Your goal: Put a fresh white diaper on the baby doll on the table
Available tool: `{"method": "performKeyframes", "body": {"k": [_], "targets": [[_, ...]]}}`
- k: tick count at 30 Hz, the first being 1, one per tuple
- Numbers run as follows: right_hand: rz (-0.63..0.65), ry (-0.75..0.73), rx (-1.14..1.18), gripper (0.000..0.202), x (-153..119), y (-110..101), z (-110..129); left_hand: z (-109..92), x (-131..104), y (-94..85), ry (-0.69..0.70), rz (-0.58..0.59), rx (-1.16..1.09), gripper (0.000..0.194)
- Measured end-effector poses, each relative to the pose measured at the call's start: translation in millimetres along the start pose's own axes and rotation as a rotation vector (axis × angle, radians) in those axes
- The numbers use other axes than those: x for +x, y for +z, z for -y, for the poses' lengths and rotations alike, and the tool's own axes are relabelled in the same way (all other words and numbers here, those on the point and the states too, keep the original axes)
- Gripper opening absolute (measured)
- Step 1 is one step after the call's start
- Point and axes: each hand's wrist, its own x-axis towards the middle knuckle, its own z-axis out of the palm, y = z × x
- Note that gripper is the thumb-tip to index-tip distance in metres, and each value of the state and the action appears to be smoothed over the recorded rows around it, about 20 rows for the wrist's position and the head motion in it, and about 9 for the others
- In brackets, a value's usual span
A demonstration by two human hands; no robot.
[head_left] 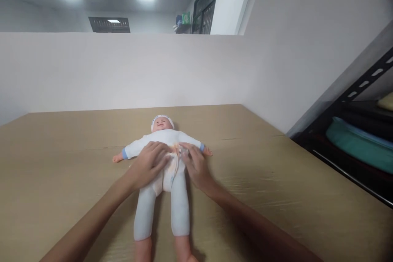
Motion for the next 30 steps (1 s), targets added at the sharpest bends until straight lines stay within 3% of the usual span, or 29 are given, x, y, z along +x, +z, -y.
{"method": "performKeyframes", "body": {"k": [3, 6, 13, 22, 27, 30], "targets": [[-0.102, 0.079, -0.143, 0.025, -8.1, -15.9, -21.2, 4.7, 21.8, 8.3, 0.037, 0.079, 0.076, 0.028], [-0.040, 0.091, -0.192, 0.014, -16.1, -22.6, -35.8, 11.8, 33.7, 13.2, 0.086, 0.132, 0.147, 0.024], [0.090, 0.184, -0.251, 0.007, -18.4, -7.7, -45.2, 9.7, 40.5, 20.9, 0.234, 0.304, 0.288, 0.030], [0.187, 0.333, -0.197, 0.021, -11.4, -13.7, -49.9, 10.1, 37.0, 30.2, 0.233, 0.286, 0.335, 0.026], [0.132, 0.365, -0.141, 0.040, -7.9, -10.7, -42.6, 10.1, 38.3, 29.5, 0.230, 0.291, 0.353, 0.026], [0.102, 0.340, -0.130, 0.041, -7.3, -8.1, -42.1, 9.3, 38.3, 29.6, 0.228, 0.298, 0.358, 0.028]]}}
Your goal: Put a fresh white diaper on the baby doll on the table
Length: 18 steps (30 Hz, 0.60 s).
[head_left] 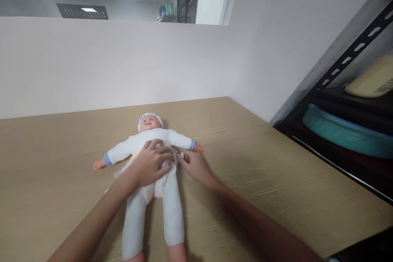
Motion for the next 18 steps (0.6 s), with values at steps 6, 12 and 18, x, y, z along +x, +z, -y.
{"method": "performKeyframes", "body": {"k": [6, 12, 18], "targets": [[0.101, -0.094, 0.132, 0.040, -5.9, -9.6, -6.0, -0.4, -1.4, 0.4, -0.025, -0.017, -0.018, 0.027], [0.111, -0.105, 0.321, 0.042, -11.0, -6.5, -0.8, -0.3, -0.8, 0.5, -0.034, -0.022, -0.016, 0.027], [0.110, -0.118, 0.451, 0.043, -3.6, 7.4, 6.8, -0.9, -1.4, 1.7, -0.034, -0.022, -0.012, 0.026]]}}
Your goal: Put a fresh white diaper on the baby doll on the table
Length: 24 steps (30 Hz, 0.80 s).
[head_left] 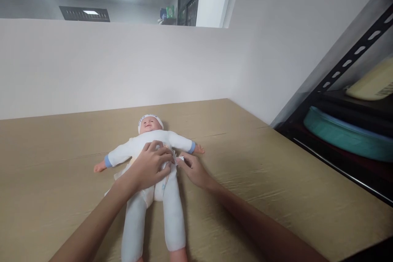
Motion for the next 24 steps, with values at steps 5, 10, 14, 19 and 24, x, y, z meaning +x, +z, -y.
{"method": "performKeyframes", "body": {"k": [5, 10, 14, 19, 24], "targets": [[-0.005, 0.008, 0.054, 0.044, 1.8, 1.2, 1.2, 0.1, -0.4, -0.9, -0.007, 0.005, -0.003, 0.028], [-0.007, 0.023, 0.080, 0.047, -1.1, -1.3, 4.6, 0.5, 1.0, -1.6, -0.009, 0.013, 0.002, 0.028], [-0.028, 0.037, 0.078, 0.047, -1.9, 0.3, 4.0, 0.0, 0.2, -1.1, 0.010, 0.037, 0.014, 0.033], [-0.051, 0.044, 0.088, 0.047, -1.5, 2.8, 2.1, -0.4, 8.4, -5.0, 0.020, 0.038, 0.027, 0.028], [-0.056, 0.048, 0.112, 0.045, -2.6, 3.6, 3.8, 2.4, 26.0, -5.3, -0.015, 0.082, 0.013, 0.009]]}}
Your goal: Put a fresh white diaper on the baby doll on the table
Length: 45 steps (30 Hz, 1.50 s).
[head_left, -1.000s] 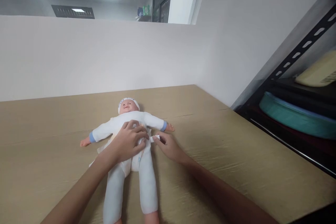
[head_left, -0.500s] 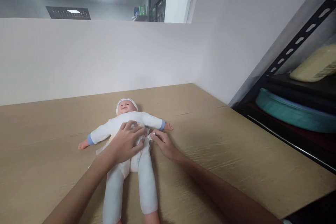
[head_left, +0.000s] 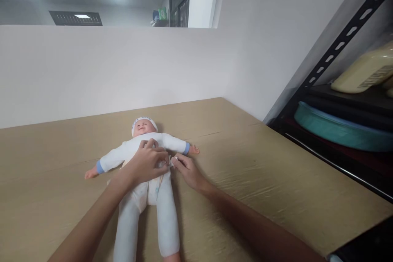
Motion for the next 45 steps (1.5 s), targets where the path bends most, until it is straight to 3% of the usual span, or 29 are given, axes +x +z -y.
{"method": "performKeyframes", "body": {"k": [2, 6, 12, 22, 28, 33, 36, 39, 42, 45], "targets": [[0.001, 0.003, 0.011, 0.045, -0.8, 0.0, 0.1, 1.2, 3.5, 3.9, -0.038, -0.031, -0.016, 0.008], [0.010, 0.003, 0.033, 0.044, -1.8, 0.2, -0.1, 3.0, 3.2, 13.8, -0.098, -0.099, -0.066, 0.032], [0.022, -0.013, 0.049, 0.045, 9.0, 9.3, -1.3, 2.3, 2.9, 20.5, -0.094, -0.091, -0.036, 0.068], [0.151, -0.027, 0.039, 0.022, 40.2, 25.5, 12.3, 7.0, 4.3, 18.5, -0.157, -0.044, -0.095, 0.081], [0.187, -0.037, 0.071, 0.037, 39.2, 20.1, 13.8, 11.6, -0.9, 16.0, -0.143, -0.090, -0.214, 0.060], [0.082, -0.052, 0.080, 0.033, 32.0, 24.5, 2.7, 15.7, -2.9, 14.2, -0.192, -0.093, -0.315, 0.027], [-0.060, -0.088, 0.044, 0.024, 22.3, 28.2, 3.8, 16.8, -4.3, 11.5, -0.211, -0.058, -0.352, 0.031], [-0.171, -0.262, -0.116, 0.018, 12.6, 28.9, 11.2, 18.6, -8.0, 8.9, -0.203, -0.065, -0.402, 0.040], [-0.136, -0.475, -0.263, 0.022, 7.0, 27.8, 17.1, 22.5, -12.7, 9.4, -0.185, -0.086, -0.469, 0.046], [-0.073, -0.534, -0.282, 0.031, 6.3, 26.3, 17.9, 26.9, -15.5, 12.1, -0.176, -0.128, -0.582, 0.048]]}}
